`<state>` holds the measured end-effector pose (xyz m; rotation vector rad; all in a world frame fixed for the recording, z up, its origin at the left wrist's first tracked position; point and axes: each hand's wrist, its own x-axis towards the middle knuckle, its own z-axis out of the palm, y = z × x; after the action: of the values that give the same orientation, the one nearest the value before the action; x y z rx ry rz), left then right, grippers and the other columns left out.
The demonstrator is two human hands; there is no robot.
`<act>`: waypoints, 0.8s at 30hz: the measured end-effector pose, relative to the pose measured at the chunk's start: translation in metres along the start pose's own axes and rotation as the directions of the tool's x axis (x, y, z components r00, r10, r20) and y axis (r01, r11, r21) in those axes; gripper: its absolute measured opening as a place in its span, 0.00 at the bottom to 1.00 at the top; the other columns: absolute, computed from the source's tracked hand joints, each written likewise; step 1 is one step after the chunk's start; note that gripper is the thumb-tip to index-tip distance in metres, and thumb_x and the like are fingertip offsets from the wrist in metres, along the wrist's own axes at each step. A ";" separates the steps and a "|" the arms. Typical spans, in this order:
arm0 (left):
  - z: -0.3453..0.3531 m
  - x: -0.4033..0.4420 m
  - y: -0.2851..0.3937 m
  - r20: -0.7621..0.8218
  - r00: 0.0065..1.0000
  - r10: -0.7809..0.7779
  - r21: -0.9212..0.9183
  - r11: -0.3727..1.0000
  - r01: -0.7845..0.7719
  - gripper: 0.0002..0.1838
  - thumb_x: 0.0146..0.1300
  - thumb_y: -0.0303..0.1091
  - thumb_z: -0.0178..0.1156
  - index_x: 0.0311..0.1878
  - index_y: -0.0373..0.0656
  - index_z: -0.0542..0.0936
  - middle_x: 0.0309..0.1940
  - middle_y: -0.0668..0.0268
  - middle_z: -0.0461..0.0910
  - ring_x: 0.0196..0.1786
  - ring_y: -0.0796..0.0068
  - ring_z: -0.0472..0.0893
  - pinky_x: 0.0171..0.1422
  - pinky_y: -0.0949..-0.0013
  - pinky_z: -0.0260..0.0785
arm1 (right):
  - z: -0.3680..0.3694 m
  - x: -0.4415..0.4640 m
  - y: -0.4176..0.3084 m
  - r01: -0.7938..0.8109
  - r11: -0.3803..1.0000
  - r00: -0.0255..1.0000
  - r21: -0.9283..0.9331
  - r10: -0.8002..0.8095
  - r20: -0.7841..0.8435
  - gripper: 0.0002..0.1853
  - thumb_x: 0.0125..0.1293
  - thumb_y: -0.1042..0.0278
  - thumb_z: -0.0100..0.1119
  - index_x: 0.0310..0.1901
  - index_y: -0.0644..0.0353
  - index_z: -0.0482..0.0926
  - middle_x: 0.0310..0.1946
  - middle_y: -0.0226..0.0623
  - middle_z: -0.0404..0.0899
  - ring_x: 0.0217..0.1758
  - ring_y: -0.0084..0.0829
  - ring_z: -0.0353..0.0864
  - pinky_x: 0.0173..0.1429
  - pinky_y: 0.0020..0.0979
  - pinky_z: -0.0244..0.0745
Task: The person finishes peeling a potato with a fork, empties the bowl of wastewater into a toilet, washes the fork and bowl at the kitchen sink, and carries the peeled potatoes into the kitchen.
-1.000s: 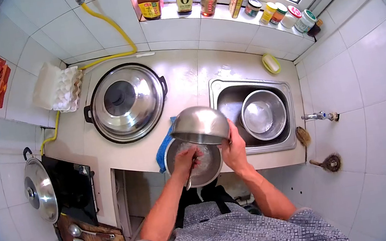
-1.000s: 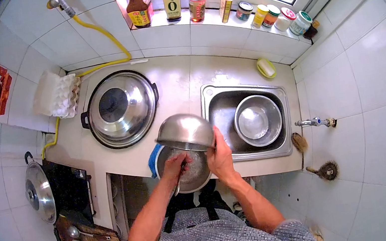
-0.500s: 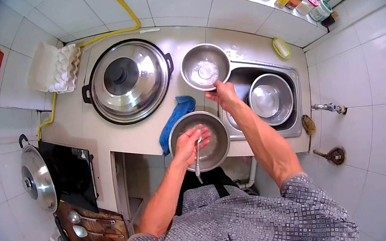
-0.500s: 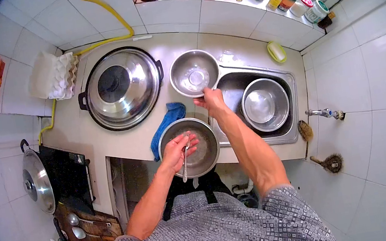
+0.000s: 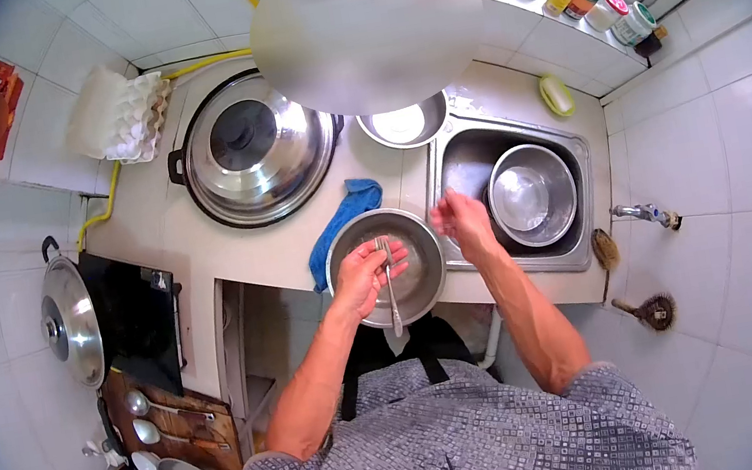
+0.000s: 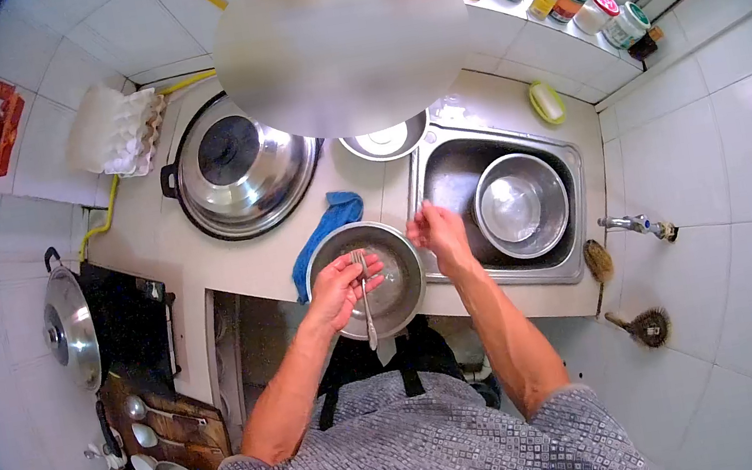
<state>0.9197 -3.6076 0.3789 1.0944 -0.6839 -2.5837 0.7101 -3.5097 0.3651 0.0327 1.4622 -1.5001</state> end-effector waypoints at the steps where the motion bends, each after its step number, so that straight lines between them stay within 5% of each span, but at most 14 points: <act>1: 0.002 -0.003 -0.003 -0.012 1.000 0.019 0.014 1.000 -0.019 0.13 0.70 0.23 0.51 0.56 0.34 0.72 0.54 0.50 0.79 0.55 0.58 0.82 0.61 0.56 0.79 | -0.005 -0.013 0.011 -0.014 1.000 0.998 -0.016 0.013 -0.059 0.21 0.76 0.49 0.48 0.31 0.57 0.72 0.26 0.33 0.80 0.24 0.23 0.76 0.29 0.27 0.71; 7: 0.010 -0.027 -0.032 -0.100 0.988 0.115 -0.011 0.993 -0.117 0.11 0.72 0.25 0.51 0.54 0.33 0.72 0.53 0.49 0.79 0.54 0.59 0.82 0.60 0.57 0.79 | -0.048 -0.101 0.055 -0.123 0.984 0.992 -0.131 0.126 0.014 0.19 0.75 0.52 0.50 0.35 0.60 0.77 0.30 0.35 0.81 0.27 0.23 0.77 0.32 0.26 0.73; 10: 0.020 -0.052 -0.042 -0.152 0.973 0.176 -0.026 0.983 -0.181 0.11 0.72 0.26 0.50 0.54 0.32 0.72 0.53 0.49 0.79 0.54 0.60 0.82 0.61 0.58 0.79 | -0.055 -0.139 0.069 -0.154 0.980 0.984 -0.123 0.164 0.076 0.12 0.72 0.68 0.50 0.51 0.65 0.76 0.40 0.38 0.82 0.34 0.25 0.80 0.36 0.26 0.76; 13: 0.020 -0.081 -0.049 -0.200 0.954 0.222 -0.051 0.970 -0.237 0.12 0.72 0.26 0.50 0.55 0.31 0.70 0.53 0.49 0.79 0.54 0.60 0.82 0.61 0.58 0.79 | -0.064 -0.158 0.080 -0.238 0.962 0.950 -0.137 0.260 0.176 0.14 0.72 0.72 0.49 0.56 0.65 0.74 0.39 0.36 0.82 0.34 0.25 0.80 0.37 0.25 0.76; 19: 0.006 -0.141 -0.064 -0.263 0.920 0.290 -0.109 0.939 -0.327 0.12 0.72 0.25 0.50 0.54 0.32 0.72 0.51 0.51 0.80 0.52 0.63 0.82 0.60 0.60 0.79 | -0.051 -0.179 0.090 -0.231 0.925 0.895 -0.300 0.323 0.306 0.14 0.74 0.60 0.53 0.46 0.64 0.79 0.35 0.35 0.82 0.33 0.24 0.79 0.38 0.26 0.75; 24: -0.053 -0.197 -0.103 -0.353 0.850 0.392 -0.086 0.891 -0.446 0.16 0.62 0.19 0.56 0.54 0.36 0.76 0.43 0.64 0.79 0.43 0.75 0.77 0.47 0.72 0.72 | -0.028 -0.182 0.108 -0.189 0.884 0.876 -0.428 0.349 0.334 0.16 0.72 0.56 0.56 0.41 0.63 0.78 0.33 0.36 0.82 0.32 0.25 0.79 0.37 0.27 0.75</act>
<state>1.0885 -3.4575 0.4137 1.1339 -0.5430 -1.9865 0.8532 -3.3533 0.3912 -0.2828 1.3199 -0.9005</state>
